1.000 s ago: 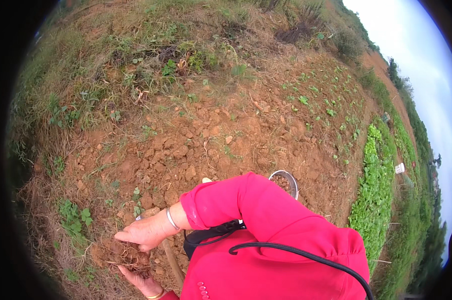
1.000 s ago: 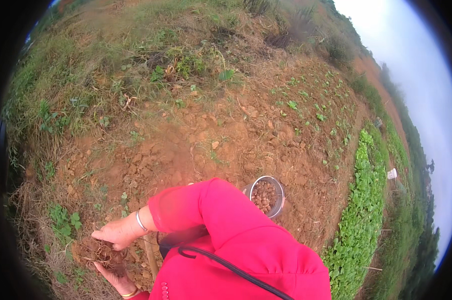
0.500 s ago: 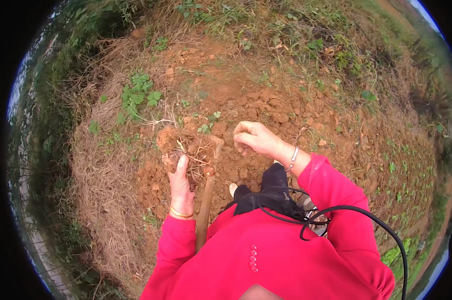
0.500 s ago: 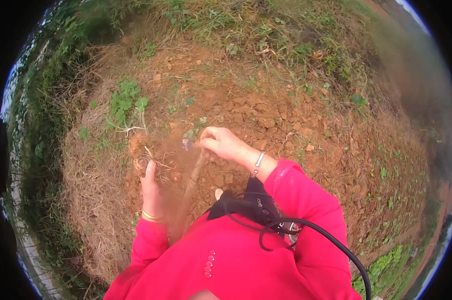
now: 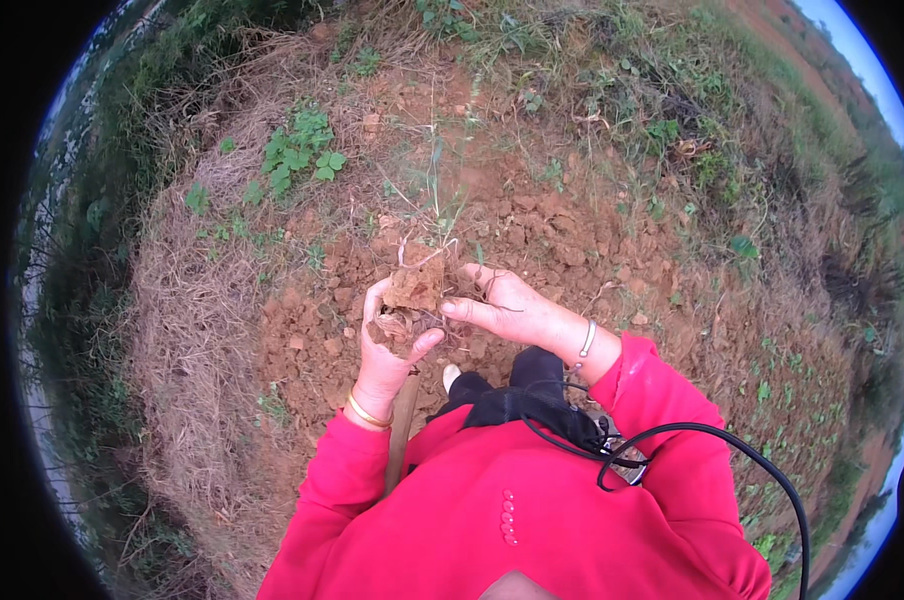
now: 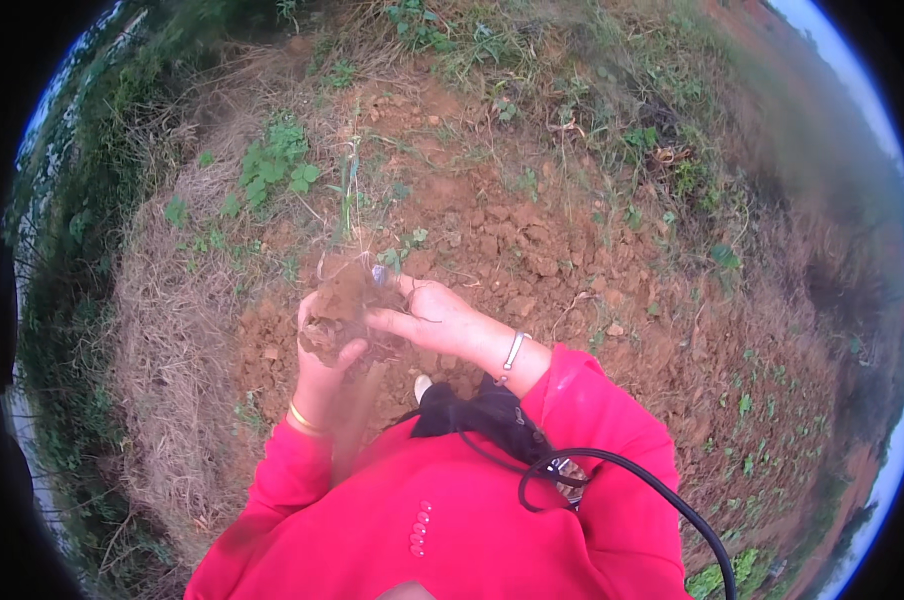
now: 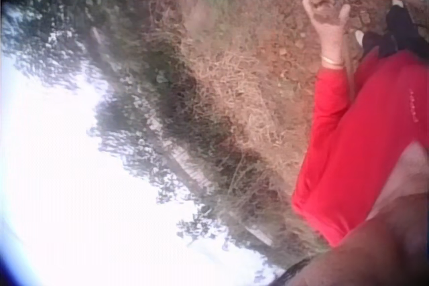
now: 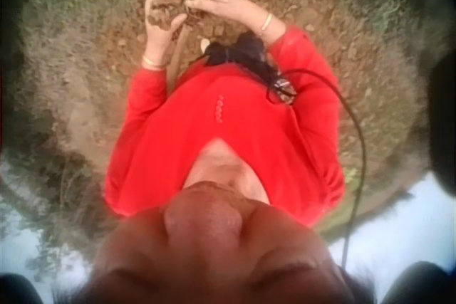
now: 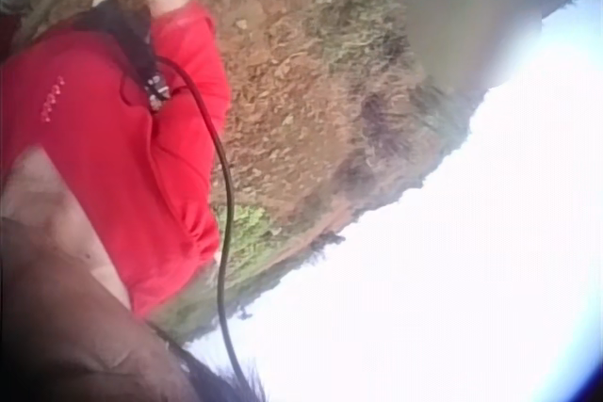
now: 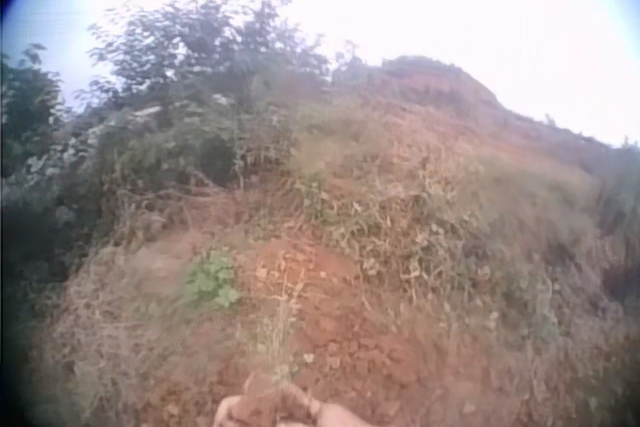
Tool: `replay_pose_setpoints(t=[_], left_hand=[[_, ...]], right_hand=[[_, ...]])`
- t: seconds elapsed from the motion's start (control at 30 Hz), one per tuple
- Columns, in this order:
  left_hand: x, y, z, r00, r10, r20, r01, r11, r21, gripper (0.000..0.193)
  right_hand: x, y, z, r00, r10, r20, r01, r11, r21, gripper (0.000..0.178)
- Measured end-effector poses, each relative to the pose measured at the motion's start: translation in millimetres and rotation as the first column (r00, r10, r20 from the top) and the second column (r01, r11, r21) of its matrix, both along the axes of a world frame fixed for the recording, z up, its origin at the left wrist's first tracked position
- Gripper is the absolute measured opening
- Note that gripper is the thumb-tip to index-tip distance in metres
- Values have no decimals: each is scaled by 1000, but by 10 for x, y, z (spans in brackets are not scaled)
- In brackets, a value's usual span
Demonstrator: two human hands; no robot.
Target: The person repeatedly pulls weeds by hand from a patch of soil and uses a hoe to loosen the ground and remove additional weeds. The person discards the pulled weeds to the side.
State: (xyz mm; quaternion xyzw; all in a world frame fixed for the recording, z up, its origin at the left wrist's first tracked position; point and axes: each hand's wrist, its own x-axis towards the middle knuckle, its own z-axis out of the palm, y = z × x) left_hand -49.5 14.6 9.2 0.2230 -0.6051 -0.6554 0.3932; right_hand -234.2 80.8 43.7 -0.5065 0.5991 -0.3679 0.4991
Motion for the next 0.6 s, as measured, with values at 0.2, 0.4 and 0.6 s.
replay_pose_setpoints(t=[0.2, 0.4, 0.6], left_hand=[[80, 33, 15, 998, 3, -56, 13, 957, 291, 67], [141, 19, -122, 993, -63, -98, 100, 890, 445, 69], [81, 27, -92, 985, 36, -171, 71, 812, 580, 60]], right_hand=[[65, 18, 117, 997, 49, -52, -52, 997, -57, 47], [71, 62, -69, 978, 25, 208, -12, 998, -61, 49], [8, 31, -147, 930, -115, 349, 76, 989, 123, 52]])
